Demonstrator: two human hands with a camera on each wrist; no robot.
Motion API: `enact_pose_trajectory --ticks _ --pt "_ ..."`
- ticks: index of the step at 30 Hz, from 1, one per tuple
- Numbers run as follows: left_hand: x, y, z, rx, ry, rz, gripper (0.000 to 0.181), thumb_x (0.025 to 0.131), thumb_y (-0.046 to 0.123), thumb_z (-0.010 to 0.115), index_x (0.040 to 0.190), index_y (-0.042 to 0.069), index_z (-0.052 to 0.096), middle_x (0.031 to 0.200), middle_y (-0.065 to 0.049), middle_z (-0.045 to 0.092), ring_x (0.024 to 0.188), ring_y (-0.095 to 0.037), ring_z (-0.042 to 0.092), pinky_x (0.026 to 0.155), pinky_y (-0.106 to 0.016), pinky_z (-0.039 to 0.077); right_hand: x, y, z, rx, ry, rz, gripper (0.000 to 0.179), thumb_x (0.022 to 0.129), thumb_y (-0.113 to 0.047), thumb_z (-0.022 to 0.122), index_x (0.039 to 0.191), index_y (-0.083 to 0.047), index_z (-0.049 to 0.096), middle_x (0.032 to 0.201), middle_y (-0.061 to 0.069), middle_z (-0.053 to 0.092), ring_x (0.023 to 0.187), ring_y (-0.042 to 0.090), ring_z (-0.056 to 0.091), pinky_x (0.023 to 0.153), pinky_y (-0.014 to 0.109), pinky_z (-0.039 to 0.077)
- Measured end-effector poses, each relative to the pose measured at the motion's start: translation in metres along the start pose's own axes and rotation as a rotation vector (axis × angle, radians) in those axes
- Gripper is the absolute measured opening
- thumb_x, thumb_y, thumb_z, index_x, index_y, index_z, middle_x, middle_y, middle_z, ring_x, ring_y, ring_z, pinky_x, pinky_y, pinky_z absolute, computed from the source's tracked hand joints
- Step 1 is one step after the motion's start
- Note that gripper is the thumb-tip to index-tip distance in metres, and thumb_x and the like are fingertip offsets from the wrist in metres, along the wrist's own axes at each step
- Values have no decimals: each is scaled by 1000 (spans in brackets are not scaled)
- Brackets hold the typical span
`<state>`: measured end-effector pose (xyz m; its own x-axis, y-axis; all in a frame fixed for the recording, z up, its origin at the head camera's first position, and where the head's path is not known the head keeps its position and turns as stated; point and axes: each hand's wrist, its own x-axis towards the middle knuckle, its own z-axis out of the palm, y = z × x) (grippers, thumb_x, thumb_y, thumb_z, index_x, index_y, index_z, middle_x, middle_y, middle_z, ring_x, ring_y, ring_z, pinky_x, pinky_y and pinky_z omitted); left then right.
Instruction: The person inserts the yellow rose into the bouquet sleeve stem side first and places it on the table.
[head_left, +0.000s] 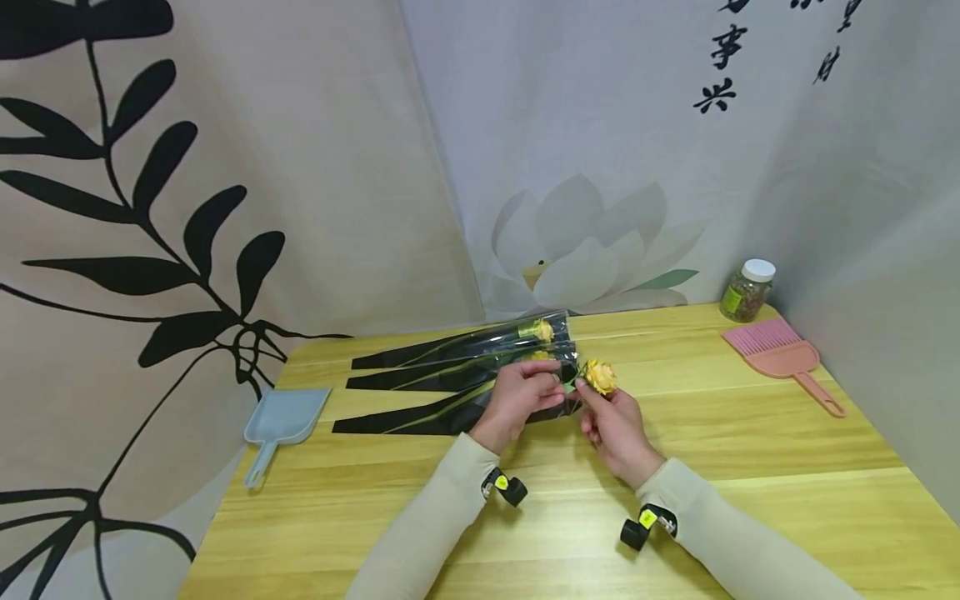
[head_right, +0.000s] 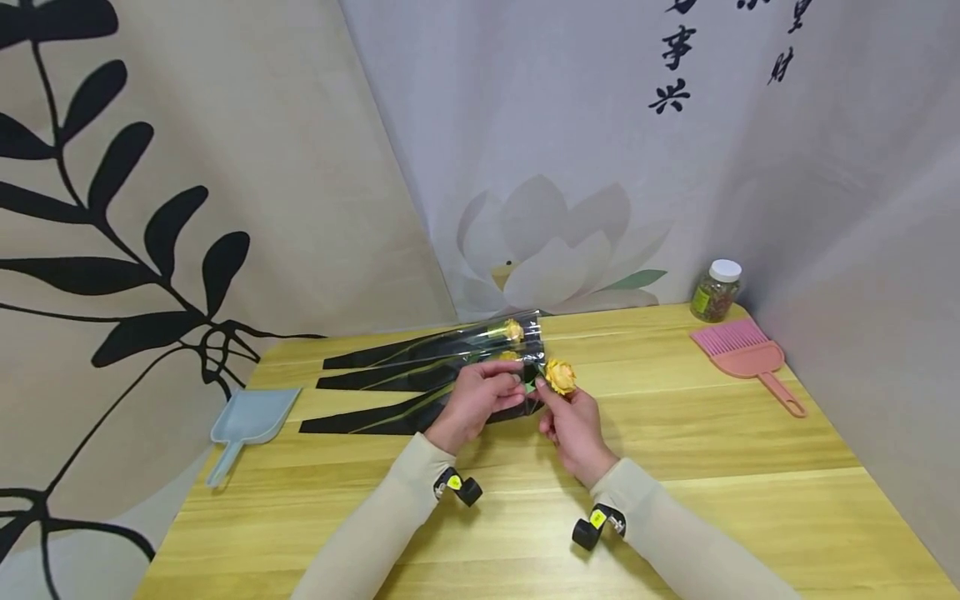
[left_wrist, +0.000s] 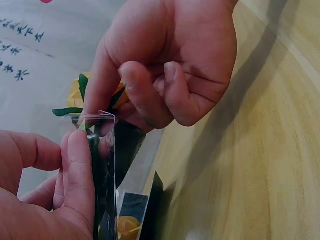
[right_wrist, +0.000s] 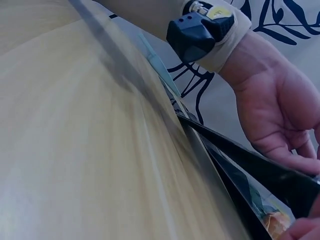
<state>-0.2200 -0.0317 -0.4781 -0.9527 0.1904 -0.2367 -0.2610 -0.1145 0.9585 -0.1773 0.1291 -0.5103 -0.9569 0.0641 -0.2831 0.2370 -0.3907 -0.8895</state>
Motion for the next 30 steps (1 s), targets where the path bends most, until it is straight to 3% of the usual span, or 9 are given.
enact_pose_trajectory --ticks 6,12,19,30 --pt "-1 -1 0 -2 6 -3 28 96 1 68 122 5 78 89 -8 76 74 -11 75 73 -26 66 -2 1 3 -21 45 -25 21 103 -25 72 109 -7 63 56 -9 52 45 3 47 41 17 37" --pt "-3 1 -1 -1 -15 15 29 97 1 67 123 3 77 93 -9 76 76 -11 75 75 -25 66 -1 1 3 -65 39 -30 18 102 -23 74 104 -7 65 52 -7 51 41 4 46 38 19 34" --pt "-4 3 2 9 -44 31 27 98 1 66 123 1 77 93 -11 77 76 -11 76 76 -26 66 3 2 2 -157 -10 -17 21 103 -17 70 115 0 67 53 -9 46 39 5 39 39 20 31" --pt "-3 0 -1 19 -52 1 28 99 2 66 124 3 77 87 -8 76 75 -11 76 75 -24 66 3 0 -2 -186 -68 47 21 104 -18 67 116 -2 63 53 -9 48 41 4 41 40 19 34"
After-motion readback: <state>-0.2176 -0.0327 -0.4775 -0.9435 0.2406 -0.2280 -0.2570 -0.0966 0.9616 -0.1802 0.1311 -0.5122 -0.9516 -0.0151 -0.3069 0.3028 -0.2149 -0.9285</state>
